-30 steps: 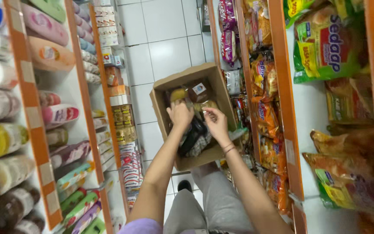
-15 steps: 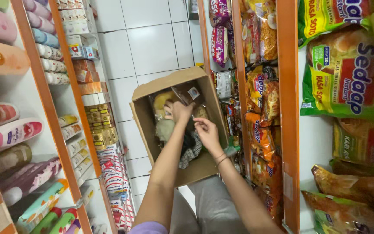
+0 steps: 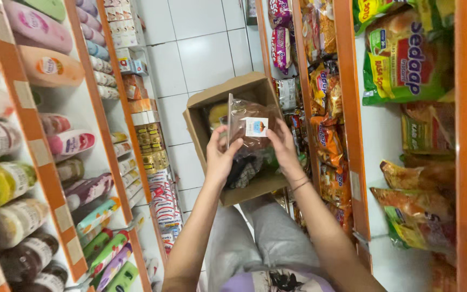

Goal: The person takes bread packages and other items from a cardboard box, wipes them with a cloth, and places them onto the store shelves.

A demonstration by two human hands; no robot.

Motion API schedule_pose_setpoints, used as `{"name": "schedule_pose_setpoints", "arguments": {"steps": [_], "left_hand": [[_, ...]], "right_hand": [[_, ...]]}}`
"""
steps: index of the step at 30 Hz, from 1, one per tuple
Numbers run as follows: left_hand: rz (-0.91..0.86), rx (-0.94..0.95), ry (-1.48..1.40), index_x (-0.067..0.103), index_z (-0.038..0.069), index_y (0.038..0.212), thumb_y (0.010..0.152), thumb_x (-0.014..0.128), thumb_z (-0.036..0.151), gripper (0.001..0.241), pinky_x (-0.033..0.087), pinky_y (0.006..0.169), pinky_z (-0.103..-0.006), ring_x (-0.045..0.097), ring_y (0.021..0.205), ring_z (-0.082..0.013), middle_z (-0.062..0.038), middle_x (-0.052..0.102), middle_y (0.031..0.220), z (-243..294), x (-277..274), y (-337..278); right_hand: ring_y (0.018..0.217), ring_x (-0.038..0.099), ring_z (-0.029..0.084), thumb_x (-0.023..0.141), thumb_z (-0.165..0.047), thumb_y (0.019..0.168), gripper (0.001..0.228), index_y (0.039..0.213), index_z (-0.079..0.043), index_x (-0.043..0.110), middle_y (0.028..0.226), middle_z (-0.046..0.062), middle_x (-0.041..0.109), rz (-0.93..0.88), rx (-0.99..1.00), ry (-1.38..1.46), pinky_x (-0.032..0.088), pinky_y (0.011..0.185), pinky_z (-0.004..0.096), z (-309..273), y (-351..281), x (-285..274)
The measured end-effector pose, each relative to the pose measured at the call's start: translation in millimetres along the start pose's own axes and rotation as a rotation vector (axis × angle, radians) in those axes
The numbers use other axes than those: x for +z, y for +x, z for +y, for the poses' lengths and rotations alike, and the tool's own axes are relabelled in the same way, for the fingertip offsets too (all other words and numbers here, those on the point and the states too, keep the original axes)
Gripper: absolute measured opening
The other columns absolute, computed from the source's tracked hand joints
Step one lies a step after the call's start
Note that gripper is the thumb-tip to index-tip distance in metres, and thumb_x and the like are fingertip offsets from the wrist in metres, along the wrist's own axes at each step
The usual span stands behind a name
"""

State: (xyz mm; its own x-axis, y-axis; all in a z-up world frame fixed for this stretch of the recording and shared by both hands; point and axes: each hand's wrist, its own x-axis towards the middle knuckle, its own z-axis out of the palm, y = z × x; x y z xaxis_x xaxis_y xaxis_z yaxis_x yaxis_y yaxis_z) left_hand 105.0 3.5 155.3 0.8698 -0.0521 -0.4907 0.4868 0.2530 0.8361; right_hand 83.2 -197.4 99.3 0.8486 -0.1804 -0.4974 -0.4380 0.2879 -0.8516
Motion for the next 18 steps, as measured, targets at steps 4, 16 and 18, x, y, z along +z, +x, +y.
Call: {"name": "schedule_pose_setpoints", "arguments": {"steps": [4, 16, 18], "left_hand": [[-0.259, 0.076, -0.073, 0.046, 0.002, 0.14, 0.089, 0.072, 0.0, 0.057, 0.054, 0.095, -0.0315, 0.067, 0.113, -0.0164, -0.011, 0.071, 0.122, 77.5, 2.7, -66.1], [-0.621, 0.614, 0.511, 0.059, 0.003, 0.134, 0.085, 0.084, 0.017, 0.057, 0.05, 0.113, -0.0383, 0.066, 0.129, -0.0267, -0.014, 0.067, 0.138, 208.6, 16.1, -201.2], [-0.694, 0.64, 0.583, 0.058, 0.004, 0.135, 0.079, 0.087, 0.023, 0.065, 0.05, 0.11, -0.0395, 0.066, 0.127, -0.0296, -0.014, 0.067, 0.136, 221.3, 20.0, -219.3]], "right_hand": [[0.12, 0.064, 0.021, 0.082, -0.023, 0.089, 0.07, 0.146, 0.004, 0.05, 0.133, 0.012, 0.066, -0.289, -0.049, 0.229, 0.053, 0.104, 0.037, -45.9, -60.8, 2.3], [0.126, 0.062, 0.021, 0.092, -0.007, 0.067, 0.083, 0.14, -0.002, 0.052, 0.136, 0.01, 0.064, -0.181, -0.409, -0.013, 0.053, 0.108, 0.04, -152.4, -248.9, 6.6], [0.126, 0.062, 0.021, 0.092, -0.004, 0.064, 0.08, 0.135, -0.003, 0.056, 0.133, 0.01, 0.065, -0.079, -0.453, -0.079, 0.051, 0.11, 0.038, -159.8, -282.3, 8.1]]}}
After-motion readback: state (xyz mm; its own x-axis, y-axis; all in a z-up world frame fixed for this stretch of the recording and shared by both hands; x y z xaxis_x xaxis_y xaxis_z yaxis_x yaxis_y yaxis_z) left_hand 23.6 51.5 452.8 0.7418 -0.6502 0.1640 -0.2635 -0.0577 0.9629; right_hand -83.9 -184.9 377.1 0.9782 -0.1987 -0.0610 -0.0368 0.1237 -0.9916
